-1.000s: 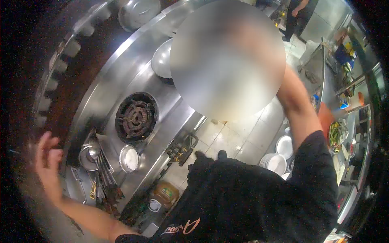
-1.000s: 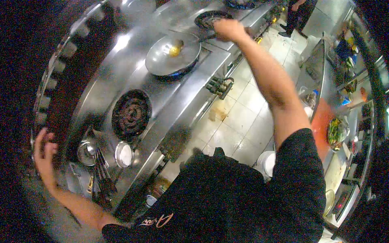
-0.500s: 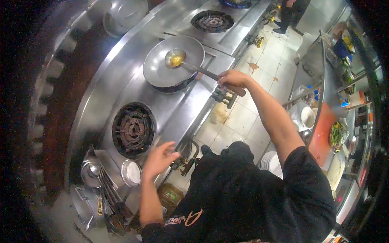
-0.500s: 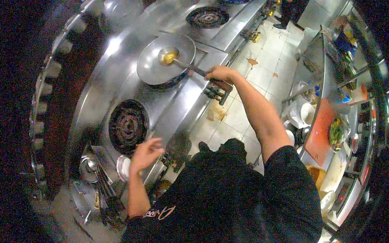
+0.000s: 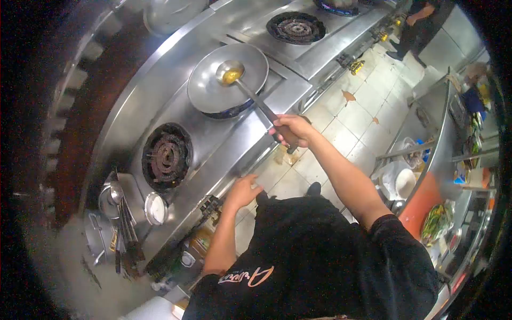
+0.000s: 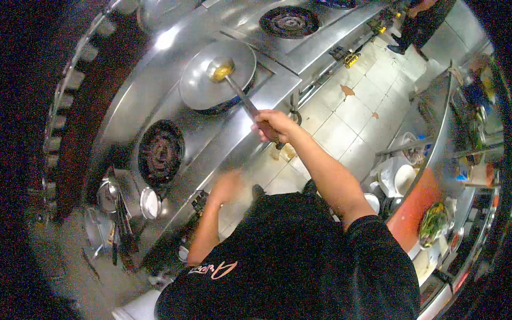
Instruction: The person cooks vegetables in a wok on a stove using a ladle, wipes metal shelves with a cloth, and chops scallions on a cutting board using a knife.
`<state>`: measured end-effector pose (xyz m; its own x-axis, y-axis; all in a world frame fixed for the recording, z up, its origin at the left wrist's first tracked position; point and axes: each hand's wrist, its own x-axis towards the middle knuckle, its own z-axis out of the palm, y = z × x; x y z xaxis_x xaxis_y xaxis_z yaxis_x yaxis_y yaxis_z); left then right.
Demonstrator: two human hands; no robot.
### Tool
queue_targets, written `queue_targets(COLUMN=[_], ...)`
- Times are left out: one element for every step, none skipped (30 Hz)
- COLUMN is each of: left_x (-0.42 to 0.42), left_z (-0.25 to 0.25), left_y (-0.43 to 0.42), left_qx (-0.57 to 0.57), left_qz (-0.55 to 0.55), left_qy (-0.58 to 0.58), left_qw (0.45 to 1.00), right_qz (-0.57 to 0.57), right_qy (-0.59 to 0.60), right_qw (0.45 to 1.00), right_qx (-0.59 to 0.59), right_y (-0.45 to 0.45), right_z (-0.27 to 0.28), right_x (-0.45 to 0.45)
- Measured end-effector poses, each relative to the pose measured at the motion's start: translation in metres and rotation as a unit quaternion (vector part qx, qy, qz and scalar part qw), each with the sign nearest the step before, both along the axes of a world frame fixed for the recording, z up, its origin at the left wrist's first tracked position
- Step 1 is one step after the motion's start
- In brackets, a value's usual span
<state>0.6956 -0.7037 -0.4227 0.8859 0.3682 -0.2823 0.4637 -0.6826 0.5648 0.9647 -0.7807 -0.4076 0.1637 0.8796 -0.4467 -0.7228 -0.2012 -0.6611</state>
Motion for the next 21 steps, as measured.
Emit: queue_targets(left_x=[0.002,0.015,0.024,0.022,0.021,0.021,0.018,0.007,0.001,-0.004,-0.008,-0.015,-0.025,-0.035,-0.033,-0.034,-0.031,-0.028,-0.026,-0.030,-0.026], left_z=[-0.008,0.001,0.007,-0.011,-0.007,0.000,0.003,-0.017,-0.022,-0.026,-0.030,-0.037,-0.052,-0.070,-0.060,-0.049,-0.046,-0.045,-0.044,-0.065,-0.062], left_y=[-0.010,-0.025,-0.036,-0.039,-0.047,-0.055,-0.062,-0.066,-0.070,-0.071,-0.070,-0.067,-0.062,-0.057,-0.053,-0.049,-0.044,-0.037,-0.031,-0.024,-0.019], left_qx=[0.003,0.005,0.006,-0.010,-0.041,-0.072,-0.102,-0.104,-0.090,-0.075,-0.059,-0.061,-0.046,-0.033,-0.020,-0.084,-0.091,-0.096,-0.100,-0.081,-0.061], left_qz=[0.015,0.029,0.043,0.021,0.041,0.061,0.082,0.116,0.104,0.093,0.082,0.077,0.071,0.064,0.060,0.118,0.129,0.138,0.144,0.134,0.121], left_qy=[0.028,0.055,0.081,0.105,0.099,0.093,0.086,0.083,0.109,0.133,0.156,0.195,0.174,0.153,0.129,0.103,0.113,0.123,0.132,0.115,0.108], left_qw=[0.999,0.998,0.996,0.994,0.993,0.991,0.988,0.984,0.984,0.984,0.983,0.976,0.981,0.986,0.990,0.984,0.981,0.978,0.976,0.981,0.985], right_qz=[-0.001,-0.066,-0.045,-0.023,-0.001,0.044,0.035,0.026,0.015,0.034,0.052,0.069,0.088,0.095,0.103,0.110,0.116,0.120,0.118,0.114,0.111], right_qy=[0.018,0.056,-0.025,-0.105,-0.184,-0.302,-0.462,-0.587,-0.700,-0.703,-0.706,-0.709,-0.712,-0.715,-0.719,-0.699,-0.673,-0.647,-0.676,-0.705,-0.733], right_qw=[1.000,0.996,0.999,0.994,0.982,0.948,0.881,0.805,0.711,0.707,0.701,0.696,0.690,0.689,0.685,0.704,0.725,0.746,0.723,0.696,0.670], right_qx=[0.001,0.000,-0.017,-0.035,-0.051,-0.090,-0.097,-0.084,-0.069,-0.076,-0.082,-0.088,-0.096,-0.074,-0.050,-0.065,-0.084,-0.104,-0.088,-0.070,-0.052], right_y=[0.001,0.006,0.002,-0.002,-0.006,-0.014,-0.009,-0.004,0.000,0.001,0.002,0.003,-0.009,-0.024,-0.030,-0.027,-0.027,-0.025,-0.020,-0.012,-0.005], right_z=[-0.001,0.000,0.003,0.006,0.015,0.041,0.022,0.019,0.017,0.016,0.016,0.021,0.028,0.032,0.042,0.051,0.064,0.069,0.061,0.046,0.038], right_x=[0.001,-0.001,0.005,0.011,0.015,0.021,0.030,0.030,0.029,0.032,0.038,0.041,0.051,0.061,0.065,0.064,0.055,0.048,0.044,0.041,0.038])
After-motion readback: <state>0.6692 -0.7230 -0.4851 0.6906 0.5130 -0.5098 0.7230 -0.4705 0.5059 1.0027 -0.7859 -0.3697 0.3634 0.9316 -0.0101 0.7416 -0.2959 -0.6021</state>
